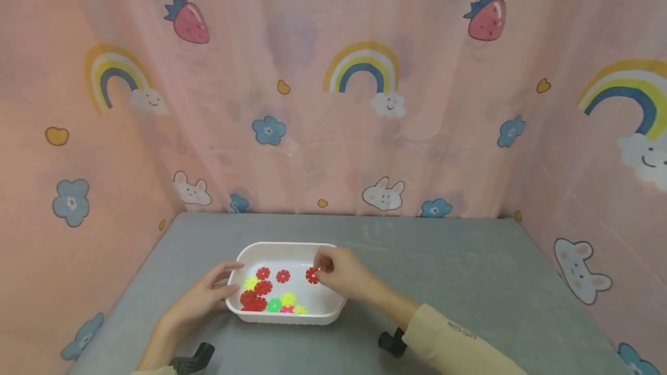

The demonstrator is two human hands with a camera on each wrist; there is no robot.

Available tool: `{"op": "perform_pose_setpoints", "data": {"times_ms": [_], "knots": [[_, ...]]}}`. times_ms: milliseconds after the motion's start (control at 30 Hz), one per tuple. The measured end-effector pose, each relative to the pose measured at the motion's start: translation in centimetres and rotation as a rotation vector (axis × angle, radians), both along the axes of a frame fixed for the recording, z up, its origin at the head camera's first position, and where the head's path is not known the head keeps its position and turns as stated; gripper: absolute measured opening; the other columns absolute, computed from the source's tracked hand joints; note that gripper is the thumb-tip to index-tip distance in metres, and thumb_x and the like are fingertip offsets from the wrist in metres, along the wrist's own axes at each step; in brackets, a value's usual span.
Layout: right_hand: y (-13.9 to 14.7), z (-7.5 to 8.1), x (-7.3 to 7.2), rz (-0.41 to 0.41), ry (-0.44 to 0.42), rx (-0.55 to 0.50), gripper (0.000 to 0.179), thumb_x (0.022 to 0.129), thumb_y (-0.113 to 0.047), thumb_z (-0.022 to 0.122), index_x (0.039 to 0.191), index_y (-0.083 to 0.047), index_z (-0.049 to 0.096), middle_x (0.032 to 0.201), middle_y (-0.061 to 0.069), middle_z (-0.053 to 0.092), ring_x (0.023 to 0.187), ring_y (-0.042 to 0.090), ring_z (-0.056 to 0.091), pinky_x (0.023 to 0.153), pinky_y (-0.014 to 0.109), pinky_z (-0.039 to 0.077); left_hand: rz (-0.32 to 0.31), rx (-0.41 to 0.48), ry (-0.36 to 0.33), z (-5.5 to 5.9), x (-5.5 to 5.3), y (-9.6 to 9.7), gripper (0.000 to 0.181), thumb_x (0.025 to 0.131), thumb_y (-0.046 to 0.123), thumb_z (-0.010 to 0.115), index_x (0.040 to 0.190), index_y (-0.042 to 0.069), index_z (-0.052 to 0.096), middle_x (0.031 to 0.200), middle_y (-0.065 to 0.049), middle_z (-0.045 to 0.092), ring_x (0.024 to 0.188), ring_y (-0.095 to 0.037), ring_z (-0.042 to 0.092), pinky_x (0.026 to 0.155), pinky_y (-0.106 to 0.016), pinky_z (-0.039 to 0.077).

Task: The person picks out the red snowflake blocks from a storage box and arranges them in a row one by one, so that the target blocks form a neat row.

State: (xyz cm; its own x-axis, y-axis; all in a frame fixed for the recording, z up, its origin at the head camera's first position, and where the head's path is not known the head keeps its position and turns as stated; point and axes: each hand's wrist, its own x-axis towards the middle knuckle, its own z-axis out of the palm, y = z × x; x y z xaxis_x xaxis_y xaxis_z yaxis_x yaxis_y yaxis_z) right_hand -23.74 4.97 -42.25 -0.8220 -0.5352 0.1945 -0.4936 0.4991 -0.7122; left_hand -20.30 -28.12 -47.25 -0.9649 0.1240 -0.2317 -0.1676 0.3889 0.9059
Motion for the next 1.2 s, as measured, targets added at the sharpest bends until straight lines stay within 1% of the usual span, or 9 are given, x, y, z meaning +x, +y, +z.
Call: {"op": "perform_pose_setpoints", "data": {"times_ms": [233,400,567,767,1000,1100,1200], "knots": [[3.0,0.4,-0.8,-0.074,-0.041,-0.024,0.007,0.09,-0.002,0.069,0.092,-0.008,0.066,0.082,-0.002,0.058,0.077,0.017,0.054,0.062,0.024,0.05,0.01,0.004,-0.015,0.0,0.0,-0.1,0.055,0.098,0.025,0.068,0.147,0.014,0.047,0.159,-0.026,0.029,0.137,-0.049,0.042,0.094,-0.049,0.055],[4.7,0.5,-1.5,-0.146,-0.038,-0.027,0.009,0.091,-0.002,0.07,0.095,-0.01,0.067,0.085,-0.001,0.06,0.078,0.018,0.055,0.064,0.024,0.053,0.002,-0.001,-0.015,0.0,-0.1,-0.2,0.055,0.098,0.025,0.067,0.148,0.014,0.047,0.159,-0.026,0.03,0.137,-0.049,0.04,0.094,-0.05,0.055],[6.0,0.4,-2.4,-0.224,-0.047,-0.032,0.008,0.091,-0.005,0.071,0.096,-0.011,0.069,0.086,-0.001,0.061,0.079,0.019,0.056,0.065,0.025,0.054,-0.006,-0.016,-0.004,0.0,-0.2,-0.2,0.057,0.098,0.028,0.067,0.149,0.014,0.045,0.159,-0.026,0.03,0.137,-0.05,0.04,0.094,-0.05,0.055],[6.9,-0.7,-4.0,-0.294,-0.043,-0.043,0.007,0.092,-0.006,0.071,0.097,-0.011,0.071,0.086,-0.001,0.064,0.081,0.02,0.057,0.067,0.027,0.054,-0.005,-0.021,0.005,0.0,-0.1,-0.1,0.056,0.098,0.027,0.067,0.149,0.014,0.046,0.159,-0.026,0.031,0.136,-0.049,0.043,0.094,-0.049,0.056],[7.2,-2.3,-5.5,-0.388,-0.087,-0.02,0.006,0.093,-0.007,0.07,0.097,-0.01,0.071,0.093,0.003,0.065,0.086,0.022,0.057,0.069,0.029,0.056,-0.004,-0.014,0.0,0.0,-0.1,-0.1,0.053,0.099,0.024,0.067,0.147,0.013,0.048,0.158,-0.028,0.03,0.135,-0.049,0.043,0.093,-0.05,0.056],[7.2,-3.2,-6.1,-0.412,-0.094,-0.014,0.006,0.092,-0.006,0.069,0.097,-0.009,0.071,0.092,0.005,0.065,0.083,0.022,0.057,0.066,0.029,0.056,-0.003,-0.004,-0.004,0.0,0.0,-0.1,0.052,0.099,0.023,0.066,0.146,0.013,0.048,0.158,-0.028,0.03,0.136,-0.049,0.043,0.093,-0.05,0.056],[7.2,-4.1,-6.8,-0.421,-0.108,-0.01,0.006,0.092,-0.004,0.068,0.096,-0.008,0.07,0.089,0.005,0.064,0.075,0.02,0.058,0.062,0.028,0.054,-0.017,0.015,0.0,0.1,0.0,-0.1,0.051,0.1,0.021,0.065,0.147,0.011,0.047,0.158,-0.031,0.028,0.136,-0.05,0.042,0.093,-0.05,0.056]]}}
